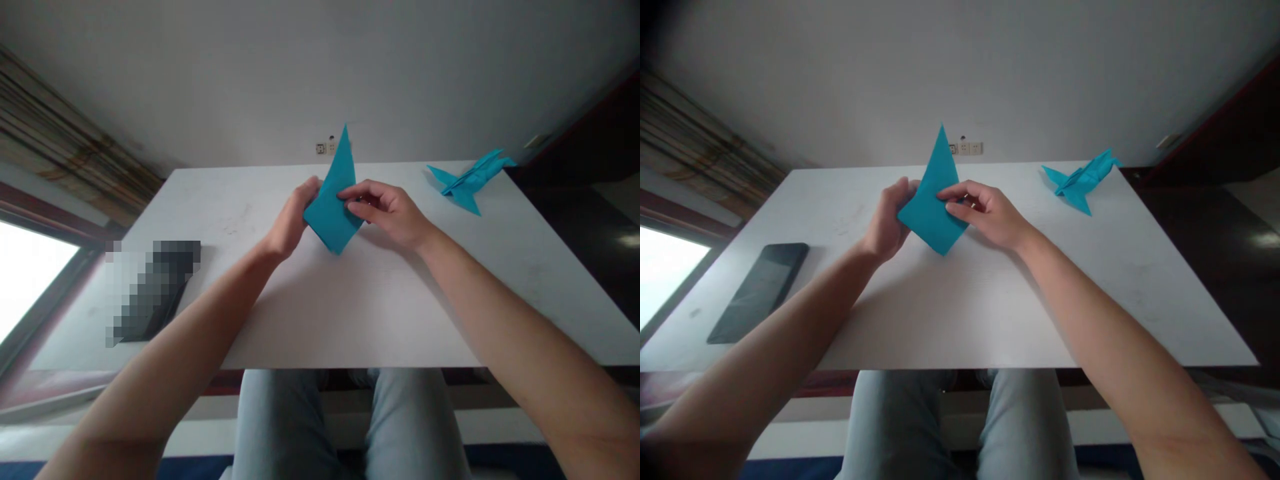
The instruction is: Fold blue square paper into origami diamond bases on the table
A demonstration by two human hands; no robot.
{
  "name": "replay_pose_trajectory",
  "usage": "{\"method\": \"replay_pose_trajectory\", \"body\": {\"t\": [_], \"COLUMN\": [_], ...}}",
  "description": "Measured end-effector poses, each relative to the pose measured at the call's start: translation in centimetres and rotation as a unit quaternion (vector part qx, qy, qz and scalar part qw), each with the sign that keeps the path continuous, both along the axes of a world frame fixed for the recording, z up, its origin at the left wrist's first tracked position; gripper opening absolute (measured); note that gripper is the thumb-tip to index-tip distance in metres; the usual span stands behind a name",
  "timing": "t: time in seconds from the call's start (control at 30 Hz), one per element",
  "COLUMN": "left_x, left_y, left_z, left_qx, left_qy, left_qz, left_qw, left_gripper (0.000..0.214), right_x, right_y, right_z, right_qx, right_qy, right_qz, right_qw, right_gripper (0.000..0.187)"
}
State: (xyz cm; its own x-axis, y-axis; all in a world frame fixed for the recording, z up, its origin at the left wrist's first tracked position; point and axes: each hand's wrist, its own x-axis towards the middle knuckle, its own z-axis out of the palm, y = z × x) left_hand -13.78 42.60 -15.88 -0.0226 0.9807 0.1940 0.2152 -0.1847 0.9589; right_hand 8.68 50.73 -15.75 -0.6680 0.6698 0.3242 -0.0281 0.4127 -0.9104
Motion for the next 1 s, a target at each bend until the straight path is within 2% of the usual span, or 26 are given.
{"method": "replay_pose_trajectory", "body": {"t": [0.13, 0.23, 0.33, 0.47, 0.57, 0.7, 0.83, 0.9, 1.0], "left_x": [-0.2, -0.4, -0.7, -0.8, -1.0, -1.6, -2.0, -2.1, -2.0], "left_y": [0.1, 0.3, 0.5, 0.6, 0.7, 0.6, 0.3, 0.2, 0.3], "left_z": [-0.2, -0.4, -0.4, -0.5, -0.9, -1.7, -1.9, -1.8, -1.7], "left_qx": [-0.012, -0.02, -0.032, -0.037, -0.052, -0.057, 0.008, 0.035, 0.046], "left_qy": [-0.03, -0.04, -0.054, -0.041, 0.018, 0.146, 0.296, 0.352, 0.404], "left_qz": [-0.014, -0.02, -0.018, -0.014, 0.011, 0.061, 0.081, 0.065, 0.002], "left_qw": [0.999, 0.999, 0.998, 0.998, 0.998, 0.986, 0.952, 0.933, 0.914], "left_gripper": [0.065, 0.063, 0.061, 0.057, 0.052, 0.05, 0.06, 0.057, 0.043], "right_x": [0.2, 0.5, 0.7, 0.6, 0.4, 0.6, 1.3, 1.5, 1.8], "right_y": [0.3, 0.5, 0.7, 0.9, 0.9, 1.4, 2.2, 2.7, 3.1], "right_z": [-0.6, -0.7, -0.5, -0.2, -0.5, -1.5, -2.6, -2.9, -3.1], "right_qx": [0.127, 0.163, 0.111, 0.004, -0.011, 0.021, 0.131, 0.192, 0.189], "right_qy": [-0.061, -0.085, -0.042, -0.013, -0.038, -0.127, -0.204, -0.217, -0.217], "right_qz": [-0.05, -0.116, -0.126, -0.061, -0.044, -0.047, -0.073, -0.079, -0.045], "right_qw": [0.989, 0.976, 0.985, 0.998, 0.998, 0.991, 0.968, 0.954, 0.957], "right_gripper": [0.035, 0.035, 0.045, 0.053, 0.046, 0.036, 0.031, 0.028, 0.027]}}
